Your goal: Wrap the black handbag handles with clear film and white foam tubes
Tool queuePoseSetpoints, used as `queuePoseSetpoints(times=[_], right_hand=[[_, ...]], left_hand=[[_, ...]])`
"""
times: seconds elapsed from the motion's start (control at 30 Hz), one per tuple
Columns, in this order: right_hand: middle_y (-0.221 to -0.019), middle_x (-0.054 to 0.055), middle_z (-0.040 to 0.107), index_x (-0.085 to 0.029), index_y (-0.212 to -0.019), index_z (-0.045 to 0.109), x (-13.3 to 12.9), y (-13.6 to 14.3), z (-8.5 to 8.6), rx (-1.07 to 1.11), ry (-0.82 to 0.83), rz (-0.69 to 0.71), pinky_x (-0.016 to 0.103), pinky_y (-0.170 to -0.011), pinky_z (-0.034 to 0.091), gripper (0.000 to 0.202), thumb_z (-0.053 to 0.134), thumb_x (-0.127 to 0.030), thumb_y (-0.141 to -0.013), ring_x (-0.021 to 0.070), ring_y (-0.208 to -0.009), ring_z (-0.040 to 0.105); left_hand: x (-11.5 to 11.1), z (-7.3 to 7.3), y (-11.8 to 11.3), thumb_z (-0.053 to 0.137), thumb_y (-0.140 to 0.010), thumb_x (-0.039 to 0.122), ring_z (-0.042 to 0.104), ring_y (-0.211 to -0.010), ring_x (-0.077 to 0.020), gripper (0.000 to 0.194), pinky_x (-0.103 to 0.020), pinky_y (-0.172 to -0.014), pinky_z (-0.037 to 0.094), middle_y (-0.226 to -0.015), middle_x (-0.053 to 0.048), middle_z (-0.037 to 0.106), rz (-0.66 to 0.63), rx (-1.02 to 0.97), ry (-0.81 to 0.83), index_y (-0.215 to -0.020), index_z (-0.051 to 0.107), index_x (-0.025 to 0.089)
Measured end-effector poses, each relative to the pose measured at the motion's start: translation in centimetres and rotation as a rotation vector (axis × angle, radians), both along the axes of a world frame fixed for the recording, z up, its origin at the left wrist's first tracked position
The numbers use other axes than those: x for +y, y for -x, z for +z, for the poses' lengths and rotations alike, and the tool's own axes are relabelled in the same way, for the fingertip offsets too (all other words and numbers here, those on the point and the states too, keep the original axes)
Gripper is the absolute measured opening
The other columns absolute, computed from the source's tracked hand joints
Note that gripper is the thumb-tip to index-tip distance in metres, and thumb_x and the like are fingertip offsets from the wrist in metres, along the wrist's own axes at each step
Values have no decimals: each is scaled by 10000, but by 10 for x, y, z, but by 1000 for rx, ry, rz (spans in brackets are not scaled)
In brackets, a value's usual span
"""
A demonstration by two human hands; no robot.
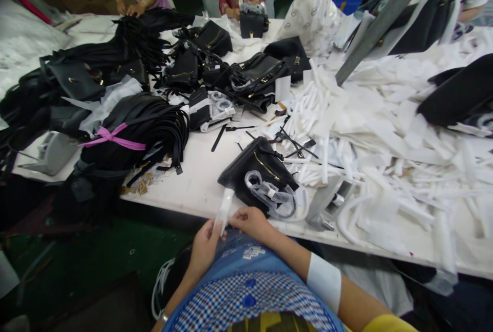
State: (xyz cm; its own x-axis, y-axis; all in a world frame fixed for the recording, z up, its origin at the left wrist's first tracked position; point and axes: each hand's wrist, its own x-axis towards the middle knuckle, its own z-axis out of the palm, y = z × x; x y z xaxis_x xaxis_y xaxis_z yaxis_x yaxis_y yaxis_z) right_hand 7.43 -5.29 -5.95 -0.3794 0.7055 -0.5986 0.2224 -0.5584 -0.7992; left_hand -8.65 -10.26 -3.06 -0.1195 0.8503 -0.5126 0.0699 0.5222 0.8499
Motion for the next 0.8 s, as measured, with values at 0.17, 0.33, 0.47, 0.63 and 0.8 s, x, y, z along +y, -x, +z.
queuePoseSetpoints(times=[0.17,0.33,0.47,0.63,0.8], right_hand=[[-602,-2,604,-121,-729,674,-4,-5,-3,152,105,-48,198,-489,374,403,687,-522,-697,72,-483,471],[-682,15,629,-122,-779,684,-2,-6,-4,197,75,-12,203,-530,378,357,653,-476,-743,83,-544,490],[-619,0,610,-132,-700,654,1,3,-13,64,-141,42,203,-536,376,224,584,-321,-796,98,-559,498],[-565,-27,571,-140,-665,617,3,21,-19,18,-234,39,192,-521,370,181,520,-228,-789,95,-541,489],[-630,-7,628,-144,-774,673,4,31,-22,96,-95,6,232,-595,439,135,596,-197,-677,142,-632,570]], left_hand=[[-2,2,-3,582,-783,529,536,-593,-126,423,-222,-580,425,-660,-11,606,57,-159,78,-877,649,122],[-6,4,-3,666,-761,442,527,-622,-77,365,-172,-582,430,-749,-22,614,195,-440,173,-905,657,106],[-6,8,-5,720,-731,388,531,-620,-62,345,-144,-540,437,-800,-50,625,224,-558,232,-883,677,82],[-4,8,-7,752,-709,336,519,-571,-39,310,-118,-484,435,-780,-47,622,301,-621,291,-838,684,63],[-4,6,-9,743,-723,301,518,-544,-38,270,-118,-456,439,-769,-55,630,302,-633,334,-814,679,55]])
